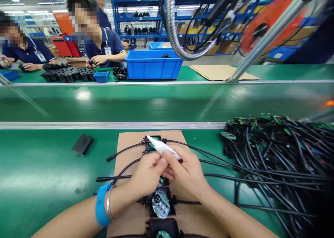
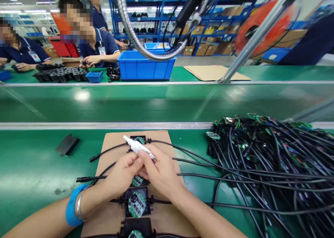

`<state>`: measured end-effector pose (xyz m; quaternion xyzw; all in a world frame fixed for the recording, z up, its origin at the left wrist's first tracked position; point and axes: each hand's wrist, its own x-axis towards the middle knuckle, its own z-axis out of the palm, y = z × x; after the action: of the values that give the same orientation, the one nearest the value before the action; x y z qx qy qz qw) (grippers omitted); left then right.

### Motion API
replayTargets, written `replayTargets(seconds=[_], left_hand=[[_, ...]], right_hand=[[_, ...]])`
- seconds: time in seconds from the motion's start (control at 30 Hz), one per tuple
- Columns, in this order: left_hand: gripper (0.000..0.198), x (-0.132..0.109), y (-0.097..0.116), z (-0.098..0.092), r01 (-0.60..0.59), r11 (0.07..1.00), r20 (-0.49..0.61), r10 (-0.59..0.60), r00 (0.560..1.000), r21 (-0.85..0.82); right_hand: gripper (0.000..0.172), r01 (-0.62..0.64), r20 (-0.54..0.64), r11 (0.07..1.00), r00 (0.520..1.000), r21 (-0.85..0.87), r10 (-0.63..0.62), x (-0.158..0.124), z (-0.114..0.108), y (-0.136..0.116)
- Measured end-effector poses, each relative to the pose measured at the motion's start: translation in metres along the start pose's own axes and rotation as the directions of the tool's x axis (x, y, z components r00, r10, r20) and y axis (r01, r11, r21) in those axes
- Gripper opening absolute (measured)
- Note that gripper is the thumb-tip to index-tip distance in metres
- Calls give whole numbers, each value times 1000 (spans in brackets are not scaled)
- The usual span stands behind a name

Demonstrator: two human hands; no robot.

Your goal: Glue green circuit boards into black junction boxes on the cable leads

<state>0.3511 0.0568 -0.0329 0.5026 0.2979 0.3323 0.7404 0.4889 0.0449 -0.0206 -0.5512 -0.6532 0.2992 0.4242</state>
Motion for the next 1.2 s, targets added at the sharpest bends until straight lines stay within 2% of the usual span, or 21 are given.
replayTargets(seconds=[0.07,0.1,0.17,0.2,0.23,0.3,0.37,0.43,0.53,0.6,0.67,0.97,1.1,1.2], left_hand=[[31,-6,7,-8,-14,964,79,-8,997,266],[28,-9,10,-13,-58,897,95,19,995,437],[28,-15,15,-24,-191,667,123,148,981,720],[29,-16,16,-28,-247,542,151,215,965,803],[29,-17,15,-32,-280,437,179,259,949,854],[30,-16,12,-38,-297,287,211,295,932,911],[31,-12,7,-45,-259,174,197,309,931,950],[33,-5,5,-56,-174,92,134,338,932,980],[38,7,5,-79,-22,46,6,324,946,999],[33,15,6,-93,-15,53,-1,285,958,999],[25,20,7,-101,-42,65,20,311,950,997],[19,16,5,-102,-65,43,31,546,838,997],[18,15,2,-103,-52,11,39,504,863,999],[17,14,0,-104,-12,-6,13,464,886,1000]], right_hand=[[27,13,70,997,998,-82,-7,13,-17,0],[27,22,117,993,993,-114,-9,22,-26,0],[28,60,187,979,982,-197,-22,41,-41,0],[28,87,203,965,979,-249,-36,50,-47,-1],[28,116,215,947,975,-300,-52,58,-50,-1],[28,173,264,915,961,-365,-77,70,-52,-2],[26,249,338,889,934,-385,-116,76,-48,-3],[24,325,378,856,910,-402,-169,79,-43,-3],[23,390,390,805,895,-447,-217,82,-38,1],[22,409,394,787,890,-463,-231,83,-37,4],[21,420,393,783,886,-459,-245,84,-38,6],[19,461,400,761,870,-457,-288,85,-35,0],[19,426,385,780,886,-459,-257,84,-36,-5],[21,417,415,788,881,-453,-228,86,-36,-7]])
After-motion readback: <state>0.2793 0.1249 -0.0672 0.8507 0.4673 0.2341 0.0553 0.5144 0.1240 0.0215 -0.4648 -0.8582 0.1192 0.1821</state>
